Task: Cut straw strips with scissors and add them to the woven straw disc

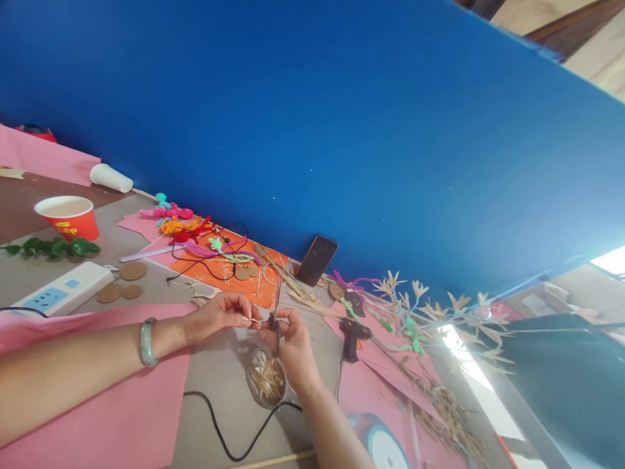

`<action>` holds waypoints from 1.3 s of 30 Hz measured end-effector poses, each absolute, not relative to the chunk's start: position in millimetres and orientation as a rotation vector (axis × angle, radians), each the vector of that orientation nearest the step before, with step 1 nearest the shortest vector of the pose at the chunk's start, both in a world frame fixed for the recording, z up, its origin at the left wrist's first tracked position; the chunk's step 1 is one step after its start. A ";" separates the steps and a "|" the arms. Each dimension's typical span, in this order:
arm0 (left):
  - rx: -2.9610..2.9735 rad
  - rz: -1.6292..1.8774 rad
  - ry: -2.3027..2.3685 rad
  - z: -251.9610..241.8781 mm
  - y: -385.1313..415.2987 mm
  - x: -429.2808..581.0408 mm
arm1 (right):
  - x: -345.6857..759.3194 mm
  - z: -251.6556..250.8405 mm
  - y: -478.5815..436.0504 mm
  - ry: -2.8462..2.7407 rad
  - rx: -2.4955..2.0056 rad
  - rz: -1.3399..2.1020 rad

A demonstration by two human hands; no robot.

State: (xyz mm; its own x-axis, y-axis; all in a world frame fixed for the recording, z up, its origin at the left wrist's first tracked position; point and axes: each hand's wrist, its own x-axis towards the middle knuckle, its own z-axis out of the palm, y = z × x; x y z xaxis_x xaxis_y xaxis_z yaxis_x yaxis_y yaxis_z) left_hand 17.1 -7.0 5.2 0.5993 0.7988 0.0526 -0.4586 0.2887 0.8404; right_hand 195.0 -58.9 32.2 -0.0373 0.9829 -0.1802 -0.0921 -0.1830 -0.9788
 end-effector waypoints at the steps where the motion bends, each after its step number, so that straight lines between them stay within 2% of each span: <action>1: 0.947 0.861 0.395 4.6 -6.8 16.8 | 195.2 32.2 -58.8 -1.067 -1.250 1.402; 22: 0.982 0.801 0.369 1.8 -2.9 14.2 | 206.6 23.6 -51.0 -1.059 -1.245 1.431; 26: 0.946 0.774 0.402 1.6 -3.2 16.9 | 204.5 22.1 -53.8 -1.131 -1.315 1.215; 35: 0.825 0.765 0.421 -5.6 -0.9 18.6 | 201.1 19.8 -63.7 -1.506 -1.436 0.492; 39: 0.730 0.797 0.401 -4.1 0.1 18.1 | 201.3 18.8 -67.0 -1.575 -1.463 0.303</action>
